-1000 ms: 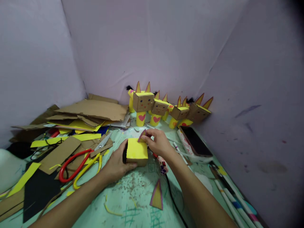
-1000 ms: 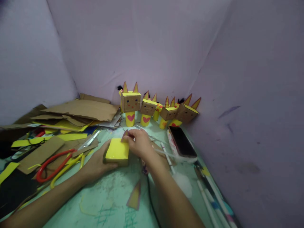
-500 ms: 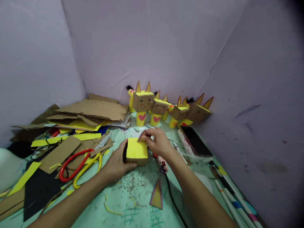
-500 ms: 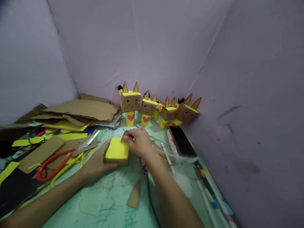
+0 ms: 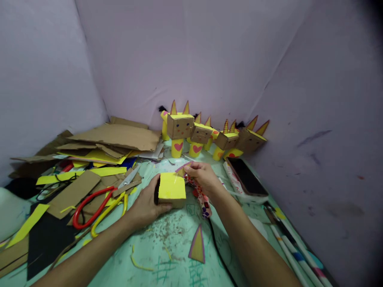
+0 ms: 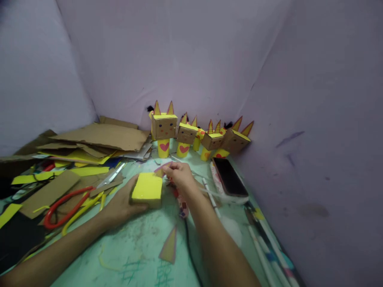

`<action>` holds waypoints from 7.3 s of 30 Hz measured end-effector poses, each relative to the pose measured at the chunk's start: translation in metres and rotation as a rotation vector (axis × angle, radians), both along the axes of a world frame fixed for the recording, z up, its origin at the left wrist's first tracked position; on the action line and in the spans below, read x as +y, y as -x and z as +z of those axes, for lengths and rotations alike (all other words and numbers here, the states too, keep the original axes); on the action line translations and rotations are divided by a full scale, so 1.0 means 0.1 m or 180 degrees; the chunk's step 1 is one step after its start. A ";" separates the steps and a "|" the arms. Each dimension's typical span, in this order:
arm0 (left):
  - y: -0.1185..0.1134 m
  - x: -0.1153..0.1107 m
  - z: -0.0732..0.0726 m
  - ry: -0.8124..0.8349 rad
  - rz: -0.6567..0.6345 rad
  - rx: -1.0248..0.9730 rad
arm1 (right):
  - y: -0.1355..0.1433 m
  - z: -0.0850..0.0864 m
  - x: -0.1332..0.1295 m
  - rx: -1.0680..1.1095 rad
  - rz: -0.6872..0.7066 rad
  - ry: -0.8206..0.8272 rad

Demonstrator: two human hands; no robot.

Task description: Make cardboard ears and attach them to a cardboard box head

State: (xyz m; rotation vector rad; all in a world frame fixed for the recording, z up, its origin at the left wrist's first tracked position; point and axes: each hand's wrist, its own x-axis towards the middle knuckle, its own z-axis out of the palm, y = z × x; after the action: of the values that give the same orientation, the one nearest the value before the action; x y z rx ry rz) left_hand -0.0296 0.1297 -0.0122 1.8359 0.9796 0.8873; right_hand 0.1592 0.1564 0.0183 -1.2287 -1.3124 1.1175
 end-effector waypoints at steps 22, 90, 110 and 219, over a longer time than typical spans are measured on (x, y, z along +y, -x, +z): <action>0.00 -0.01 0.02 0.0017 -0.0072 -0.0072 | 0.01 0.31 -0.22 -0.2164 -0.0135 -0.1117; -0.09 -0.15 0.05 -0.0099 0.0824 0.0427 | -0.24 0.42 -0.25 0.0060 0.0378 0.0914; -0.03 -0.12 -0.06 -0.0015 0.0727 -0.0055 | 0.29 0.20 -0.10 -0.2125 0.0272 -0.1582; -0.22 -0.60 0.44 0.1403 -0.0120 -0.0033 | -0.36 0.11 -0.99 0.0558 -0.0698 0.0208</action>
State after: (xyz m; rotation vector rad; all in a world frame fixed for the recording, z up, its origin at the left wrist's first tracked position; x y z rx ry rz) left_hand -0.0073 0.0697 0.0319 1.4675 1.0358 0.5984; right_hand 0.1950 0.0579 0.0295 -1.2589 -0.9912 1.0899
